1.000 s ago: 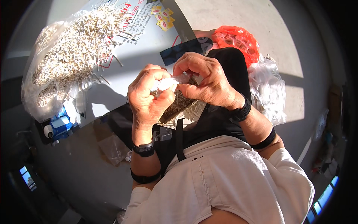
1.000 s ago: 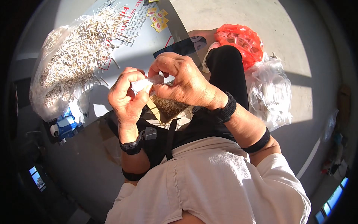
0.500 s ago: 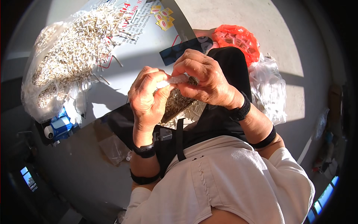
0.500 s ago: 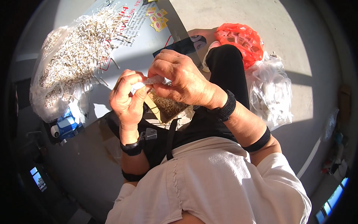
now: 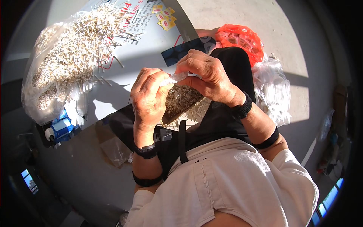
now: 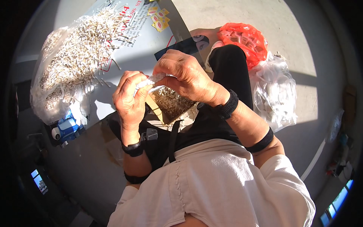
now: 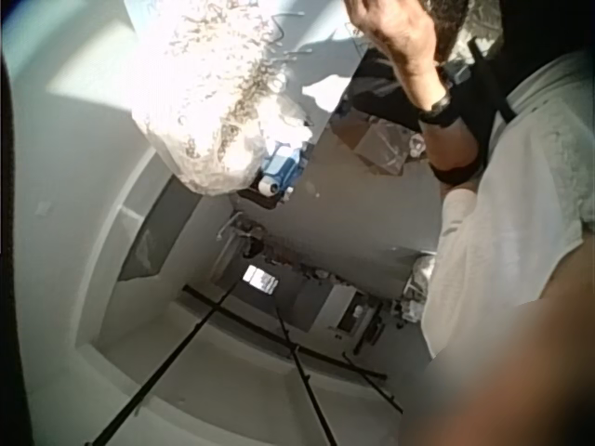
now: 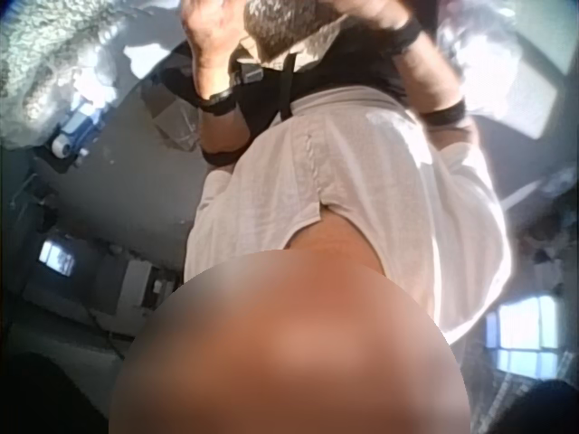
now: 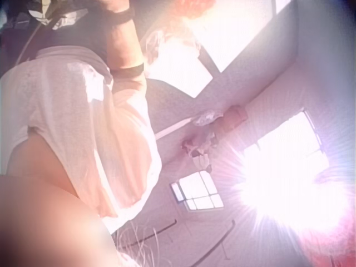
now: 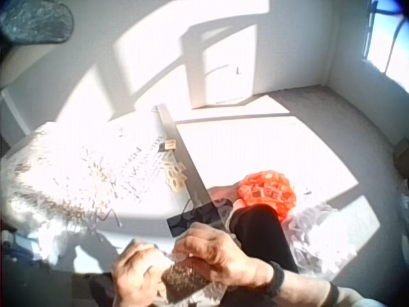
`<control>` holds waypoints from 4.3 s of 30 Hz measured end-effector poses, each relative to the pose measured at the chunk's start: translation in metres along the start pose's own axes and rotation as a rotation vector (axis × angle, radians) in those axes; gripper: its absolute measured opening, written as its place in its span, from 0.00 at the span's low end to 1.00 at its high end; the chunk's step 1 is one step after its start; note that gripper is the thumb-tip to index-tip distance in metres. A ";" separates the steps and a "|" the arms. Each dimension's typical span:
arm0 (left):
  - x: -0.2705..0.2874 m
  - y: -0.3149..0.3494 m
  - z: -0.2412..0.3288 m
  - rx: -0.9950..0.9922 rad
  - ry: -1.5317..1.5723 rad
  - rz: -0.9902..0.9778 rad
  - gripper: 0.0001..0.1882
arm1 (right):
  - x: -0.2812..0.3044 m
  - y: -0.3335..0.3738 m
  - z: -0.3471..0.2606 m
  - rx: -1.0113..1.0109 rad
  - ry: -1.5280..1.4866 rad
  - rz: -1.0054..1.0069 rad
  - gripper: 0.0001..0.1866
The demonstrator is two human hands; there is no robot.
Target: Packaging small wooden sticks into plastic sleeves and adding labels.
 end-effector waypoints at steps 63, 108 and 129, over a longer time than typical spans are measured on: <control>-0.086 0.038 -0.091 0.795 1.098 0.231 0.08 | -0.035 0.032 0.086 -0.830 -0.587 0.151 0.08; -0.064 0.012 -0.084 0.084 -0.128 -0.062 0.13 | -0.006 0.014 0.083 -0.195 0.331 -0.200 0.09; -0.069 0.006 -0.081 -0.001 -0.228 -0.122 0.11 | -0.015 0.006 0.080 0.057 0.457 -0.189 0.11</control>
Point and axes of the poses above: each hand's wrist, its own y-axis away from the middle knuckle, its own x-axis out of the back of the hand, z = x × y, the point moved 2 cm from there along -y, towards the middle knuckle, and after that the axes turned 1 degree about x, right-handed, at the moved point
